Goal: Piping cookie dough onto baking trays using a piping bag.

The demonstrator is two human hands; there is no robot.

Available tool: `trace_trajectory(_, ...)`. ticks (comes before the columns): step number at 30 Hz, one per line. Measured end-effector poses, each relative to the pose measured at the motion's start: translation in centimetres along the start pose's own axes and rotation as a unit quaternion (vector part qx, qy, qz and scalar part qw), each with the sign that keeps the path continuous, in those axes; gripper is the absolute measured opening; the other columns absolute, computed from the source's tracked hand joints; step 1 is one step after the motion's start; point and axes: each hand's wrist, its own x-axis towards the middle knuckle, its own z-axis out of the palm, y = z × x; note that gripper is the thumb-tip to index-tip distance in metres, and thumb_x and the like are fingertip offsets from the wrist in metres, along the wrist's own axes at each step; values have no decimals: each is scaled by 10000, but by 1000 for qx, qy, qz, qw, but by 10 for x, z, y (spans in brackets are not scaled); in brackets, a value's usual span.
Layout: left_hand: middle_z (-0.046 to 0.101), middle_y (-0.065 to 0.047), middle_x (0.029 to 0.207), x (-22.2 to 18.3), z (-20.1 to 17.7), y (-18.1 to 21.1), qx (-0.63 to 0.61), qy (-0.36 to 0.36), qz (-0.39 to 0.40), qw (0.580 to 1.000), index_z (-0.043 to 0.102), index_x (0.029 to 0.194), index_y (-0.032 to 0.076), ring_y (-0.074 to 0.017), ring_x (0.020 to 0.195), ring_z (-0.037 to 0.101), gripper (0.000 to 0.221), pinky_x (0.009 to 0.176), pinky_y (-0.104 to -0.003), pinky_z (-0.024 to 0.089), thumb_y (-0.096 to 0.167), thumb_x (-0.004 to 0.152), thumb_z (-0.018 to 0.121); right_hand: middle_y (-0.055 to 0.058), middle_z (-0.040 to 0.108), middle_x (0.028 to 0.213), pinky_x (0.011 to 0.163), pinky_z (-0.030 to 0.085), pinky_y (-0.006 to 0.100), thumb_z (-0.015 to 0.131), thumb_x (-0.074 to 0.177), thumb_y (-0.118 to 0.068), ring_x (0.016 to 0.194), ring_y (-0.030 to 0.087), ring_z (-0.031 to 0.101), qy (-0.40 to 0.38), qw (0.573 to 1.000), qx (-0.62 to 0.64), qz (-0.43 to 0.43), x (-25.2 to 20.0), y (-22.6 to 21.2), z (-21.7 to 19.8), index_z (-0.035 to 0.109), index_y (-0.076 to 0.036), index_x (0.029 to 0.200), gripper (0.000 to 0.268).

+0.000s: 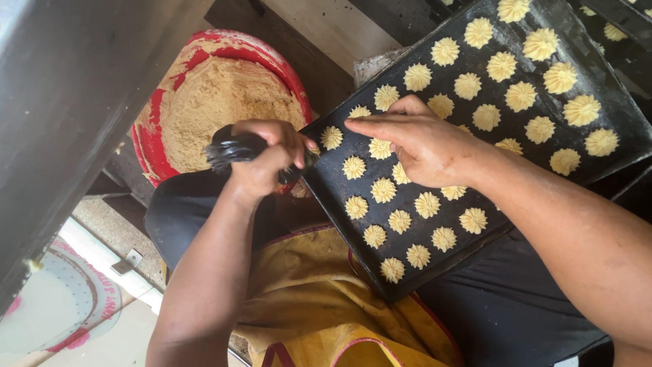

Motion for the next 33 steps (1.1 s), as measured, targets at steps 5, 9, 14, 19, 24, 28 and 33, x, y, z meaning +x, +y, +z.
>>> trace_trajectory(5,573,-99,614,-3,12,-8,15,-89,-39,995,357,582,53,-202,583,607,259,782,-410,628,-62,753,515,-36,537,1511,1099,410,338,522,825,146,1273,260,458,-5,1000,-5,31,-1,2,-3,475,-283,1508,808)
trace_trajectory(9,533,-86,591,-7,15,-17,19,-133,-73,988,320,582,51,-182,563,554,324,751,-385,607,-73,768,554,-36,527,1528,1110,398,347,521,821,143,1296,273,447,5,1000,-15,16,-3,3,-5,482,-273,1505,801)
trace_trajectory(14,501,-71,566,-8,19,-17,40,-133,-71,988,305,587,51,-178,554,542,316,682,-354,572,-75,757,540,-39,524,1527,1099,397,349,537,800,141,1302,279,436,2,1000,-21,20,-4,1,-9,485,-281,1497,816)
trace_trajectory(19,516,-73,571,-10,24,-18,44,-138,-82,986,348,578,50,-182,566,556,291,654,-345,555,-70,769,531,-37,535,1521,1111,386,362,551,803,133,1309,290,437,17,999,-33,6,-7,3,-12,483,-282,1501,815)
trace_trajectory(24,515,-54,600,-8,25,-16,155,-122,-63,978,381,597,49,-162,550,544,265,542,-312,463,-43,748,578,-31,541,1507,1130,370,359,548,809,135,1309,285,445,19,998,-52,20,-9,4,-13,475,-309,1508,831)
trace_trajectory(28,489,-41,585,-9,23,-19,191,-103,-56,975,371,600,46,-152,529,512,269,529,-299,422,-38,743,582,-29,535,1515,1121,377,351,551,816,123,1284,288,448,22,997,-64,25,-15,2,-19,468,-306,1508,818)
trace_trajectory(33,559,-82,602,-3,22,0,25,-55,-67,996,484,573,31,-220,597,587,194,646,-360,536,-9,743,567,-33,534,1522,1128,381,356,552,857,94,1321,272,440,56,992,-71,87,-37,-11,-33,485,-277,1513,757)
